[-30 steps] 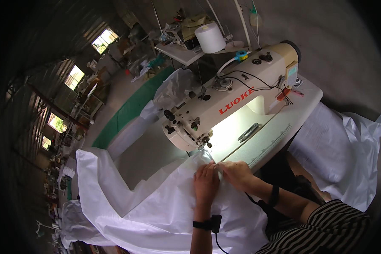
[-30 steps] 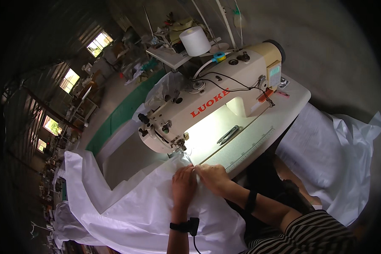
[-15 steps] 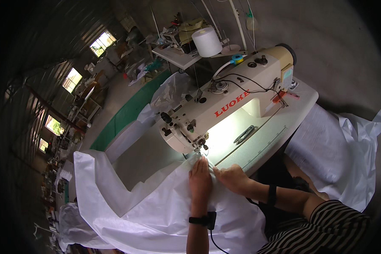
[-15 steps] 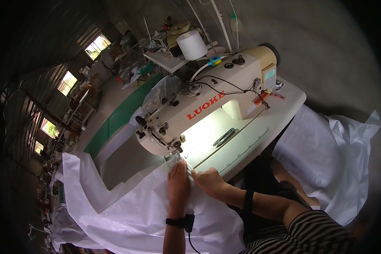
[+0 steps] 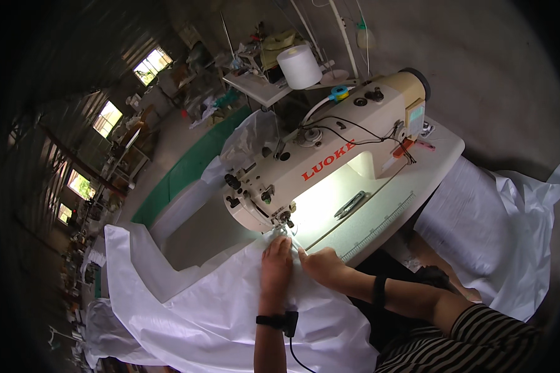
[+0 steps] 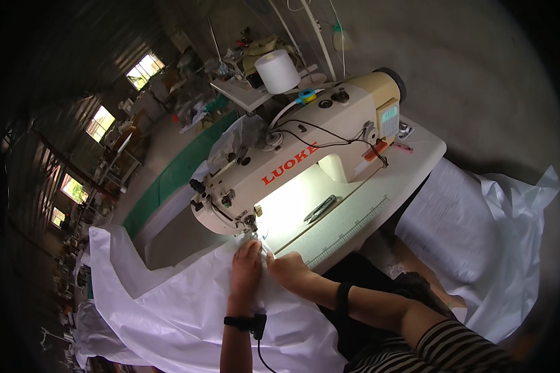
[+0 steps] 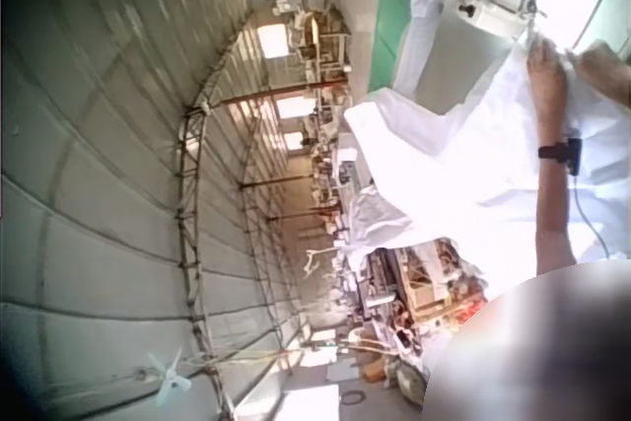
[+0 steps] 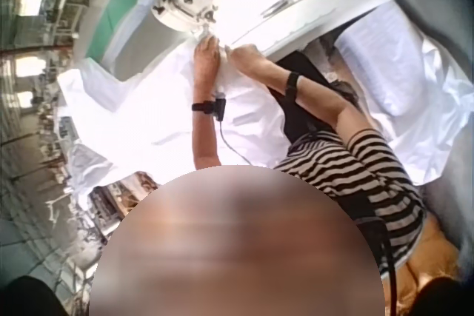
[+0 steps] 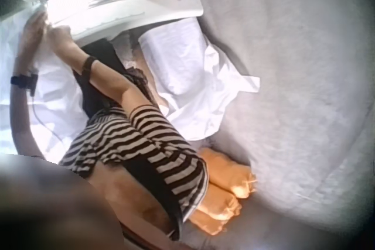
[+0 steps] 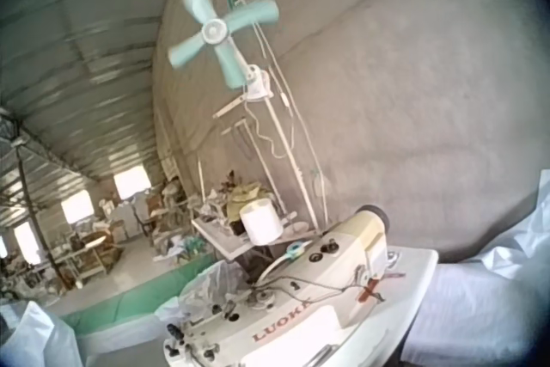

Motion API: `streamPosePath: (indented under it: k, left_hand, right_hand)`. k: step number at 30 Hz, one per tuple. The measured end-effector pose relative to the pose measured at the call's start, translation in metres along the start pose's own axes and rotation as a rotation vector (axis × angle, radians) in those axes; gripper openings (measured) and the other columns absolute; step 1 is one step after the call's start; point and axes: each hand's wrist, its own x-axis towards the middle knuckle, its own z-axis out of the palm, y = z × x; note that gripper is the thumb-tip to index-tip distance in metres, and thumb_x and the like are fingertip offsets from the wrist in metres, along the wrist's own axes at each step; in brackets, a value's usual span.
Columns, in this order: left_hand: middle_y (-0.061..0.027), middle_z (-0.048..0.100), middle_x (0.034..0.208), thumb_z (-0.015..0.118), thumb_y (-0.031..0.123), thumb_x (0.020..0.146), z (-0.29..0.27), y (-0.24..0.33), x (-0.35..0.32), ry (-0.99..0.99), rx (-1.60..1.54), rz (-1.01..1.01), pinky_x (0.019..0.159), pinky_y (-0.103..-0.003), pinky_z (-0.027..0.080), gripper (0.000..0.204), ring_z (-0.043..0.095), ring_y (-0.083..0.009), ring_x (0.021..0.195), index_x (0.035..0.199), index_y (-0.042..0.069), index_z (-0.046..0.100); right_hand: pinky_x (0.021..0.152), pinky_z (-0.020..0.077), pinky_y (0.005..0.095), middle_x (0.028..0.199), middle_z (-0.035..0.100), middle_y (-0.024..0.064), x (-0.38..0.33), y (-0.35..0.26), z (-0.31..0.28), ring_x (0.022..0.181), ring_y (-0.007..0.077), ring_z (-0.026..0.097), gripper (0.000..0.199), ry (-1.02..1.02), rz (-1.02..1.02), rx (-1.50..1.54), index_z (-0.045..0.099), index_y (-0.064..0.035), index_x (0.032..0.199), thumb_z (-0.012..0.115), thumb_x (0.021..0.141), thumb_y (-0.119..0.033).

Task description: Sews a large white plastic sheet using an industrial sewing machine.

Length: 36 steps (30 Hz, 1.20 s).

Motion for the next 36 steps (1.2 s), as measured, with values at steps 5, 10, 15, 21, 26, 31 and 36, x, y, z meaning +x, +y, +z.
streamPosePath:
  k: [5,10,15,21,26,31,36]
  left_hand:
    - [-0.0117,0.059,0.128,0.054,0.010,0.091,-0.012,-0.013,0.007,-0.031,-0.079,0.038,0.101,-0.043,0.043,0.027,0.056,-0.0302,0.120,0.114,0.010,0.066]
    - [-0.0099,0.057,0.133,0.059,0.019,0.089,-0.029,0.012,-0.026,-0.086,0.234,-0.105,0.105,-0.048,0.038,0.032,0.051,-0.0305,0.127,0.120,0.013,0.063]
    - [-0.0071,0.055,0.137,0.062,0.024,0.086,-0.034,0.019,-0.048,-0.054,0.333,-0.189,0.106,-0.051,0.035,0.041,0.049,-0.0307,0.129,0.126,0.015,0.060]
    - [-0.0067,0.056,0.137,0.060,0.023,0.088,-0.024,0.002,-0.022,-0.083,0.249,-0.242,0.105,-0.051,0.036,0.037,0.050,-0.0278,0.129,0.124,0.014,0.061]
    - [-0.0071,0.055,0.140,0.058,0.026,0.088,-0.009,-0.001,-0.004,0.009,0.195,-0.141,0.105,-0.047,0.037,0.044,0.051,-0.0270,0.126,0.129,0.010,0.059]
    - [-0.0069,0.055,0.141,0.058,0.029,0.088,0.005,-0.002,-0.005,-0.004,0.267,-0.175,0.106,-0.046,0.035,0.048,0.050,-0.0273,0.125,0.131,0.009,0.058]
    - [-0.0060,0.055,0.140,0.058,0.031,0.088,0.007,-0.014,-0.002,0.010,0.303,-0.149,0.106,-0.046,0.034,0.048,0.048,-0.0267,0.127,0.132,0.011,0.057]
  right_hand:
    - [0.039,0.0446,0.0339,0.055,0.061,0.0009,0.017,-0.005,0.008,0.046,0.0189,0.062,0.035,-0.048,0.061,0.034,0.058,-0.0006,0.128,0.049,0.097,-0.014]
    - [0.039,0.0448,0.0339,0.057,0.062,0.0025,0.017,0.000,0.004,0.046,0.0199,0.062,0.034,-0.048,0.050,0.040,0.058,-0.0001,0.127,0.050,0.098,-0.016]
    - [0.039,0.0445,0.0336,0.057,0.061,0.0005,0.012,0.003,0.002,0.046,0.0185,0.062,0.035,-0.021,0.017,0.025,0.058,-0.0001,0.127,0.052,0.096,-0.016]
    - [0.040,0.0448,0.0330,0.056,0.059,-0.0027,0.020,0.005,0.003,0.047,0.0176,0.062,0.038,-0.021,0.023,-0.032,0.056,-0.0006,0.130,0.054,0.095,-0.016]
    - [0.041,0.0464,0.0339,0.058,0.061,-0.0012,0.008,0.008,-0.006,0.048,0.0175,0.063,0.042,0.019,-0.011,-0.062,0.054,0.0012,0.132,0.053,0.092,-0.013]
    - [0.042,0.0462,0.0338,0.058,0.062,-0.0006,-0.005,0.008,-0.013,0.049,0.0175,0.063,0.044,-0.061,0.018,0.047,0.052,0.0022,0.133,0.053,0.091,-0.013]
    - [0.040,0.0455,0.0338,0.057,0.061,-0.0013,0.003,0.003,-0.005,0.047,0.0172,0.062,0.043,-0.060,-0.015,-0.042,0.054,0.0030,0.131,0.053,0.091,-0.012]
